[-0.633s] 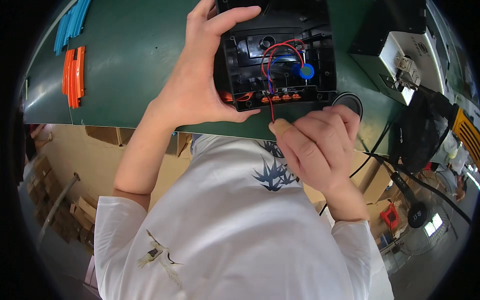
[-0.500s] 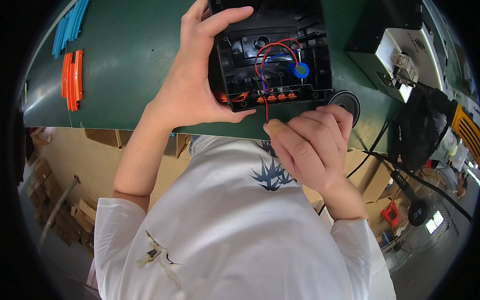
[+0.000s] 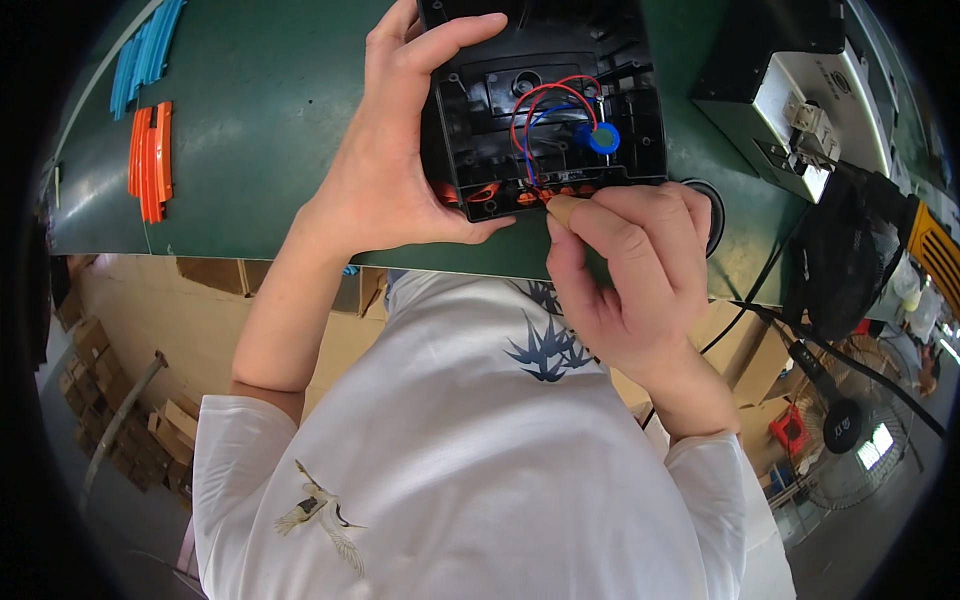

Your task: Assembling internal components of a portable speaker using an electric screwdriver on a factory workshop workbench.

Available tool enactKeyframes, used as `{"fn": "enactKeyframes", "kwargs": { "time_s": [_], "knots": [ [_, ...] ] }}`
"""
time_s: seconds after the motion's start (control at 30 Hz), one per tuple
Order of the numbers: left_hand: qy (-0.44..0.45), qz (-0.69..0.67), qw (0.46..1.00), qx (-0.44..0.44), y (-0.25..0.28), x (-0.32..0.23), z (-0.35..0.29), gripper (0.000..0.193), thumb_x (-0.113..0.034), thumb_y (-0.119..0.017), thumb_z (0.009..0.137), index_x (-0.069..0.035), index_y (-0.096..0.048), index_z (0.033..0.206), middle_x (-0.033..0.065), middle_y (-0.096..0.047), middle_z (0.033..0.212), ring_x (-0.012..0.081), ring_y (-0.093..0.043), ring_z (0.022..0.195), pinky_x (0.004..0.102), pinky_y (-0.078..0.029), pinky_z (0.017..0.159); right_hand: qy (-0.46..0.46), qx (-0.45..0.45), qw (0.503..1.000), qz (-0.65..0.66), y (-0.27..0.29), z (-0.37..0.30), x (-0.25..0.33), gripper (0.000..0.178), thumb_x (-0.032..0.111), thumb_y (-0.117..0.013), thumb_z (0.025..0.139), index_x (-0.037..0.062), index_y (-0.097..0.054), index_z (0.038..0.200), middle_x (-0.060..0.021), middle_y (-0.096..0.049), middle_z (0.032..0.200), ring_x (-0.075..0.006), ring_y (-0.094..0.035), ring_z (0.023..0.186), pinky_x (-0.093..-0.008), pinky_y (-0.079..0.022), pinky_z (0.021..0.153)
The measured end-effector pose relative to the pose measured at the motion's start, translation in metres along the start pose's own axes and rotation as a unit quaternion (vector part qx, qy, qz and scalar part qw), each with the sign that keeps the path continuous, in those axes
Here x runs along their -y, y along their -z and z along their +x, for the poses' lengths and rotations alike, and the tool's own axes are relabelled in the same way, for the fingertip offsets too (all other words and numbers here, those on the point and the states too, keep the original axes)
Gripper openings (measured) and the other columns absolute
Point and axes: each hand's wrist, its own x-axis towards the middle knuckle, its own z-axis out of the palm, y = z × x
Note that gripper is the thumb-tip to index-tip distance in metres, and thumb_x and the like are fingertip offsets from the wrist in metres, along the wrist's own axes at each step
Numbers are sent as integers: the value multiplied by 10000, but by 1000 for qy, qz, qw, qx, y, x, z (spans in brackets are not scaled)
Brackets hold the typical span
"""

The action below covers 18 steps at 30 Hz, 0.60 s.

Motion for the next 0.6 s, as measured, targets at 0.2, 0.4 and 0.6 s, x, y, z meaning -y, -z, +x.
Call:
{"fn": "enactKeyframes", "kwargs": {
  "time_s": [0.2,0.4,0.6],
  "knots": [
    [48,24,998,38,2,0,2,1117,-276,-955,658,-171,-339,1584,338,-174,1571,572,-335,1439,568,-381,1180,-41,-5,999,24,-3,-5,3,278,-53,-793,767,41,-713,1017,-63,-672,928,-241,-608,791,-368,-445,766],
    [4,-25,1000,-2,1,2,-1,1124,-256,-943,671,-188,-311,1597,329,-171,1576,556,-394,1412,563,-393,1180,-62,4,998,10,-4,-5,5,263,-39,-793,787,39,-708,1024,-75,-673,940,-247,-611,830,-376,-455,778],
    [-107,25,986,-125,-10,14,-7,1105,-219,-957,486,-166,-499,1490,289,-338,1509,509,-387,1396,541,-428,1150,-43,13,999,-3,0,2,3,275,-42,-791,805,39,-725,1059,-80,-676,949,-280,-622,857,-389,-471,793]
  ]
}}
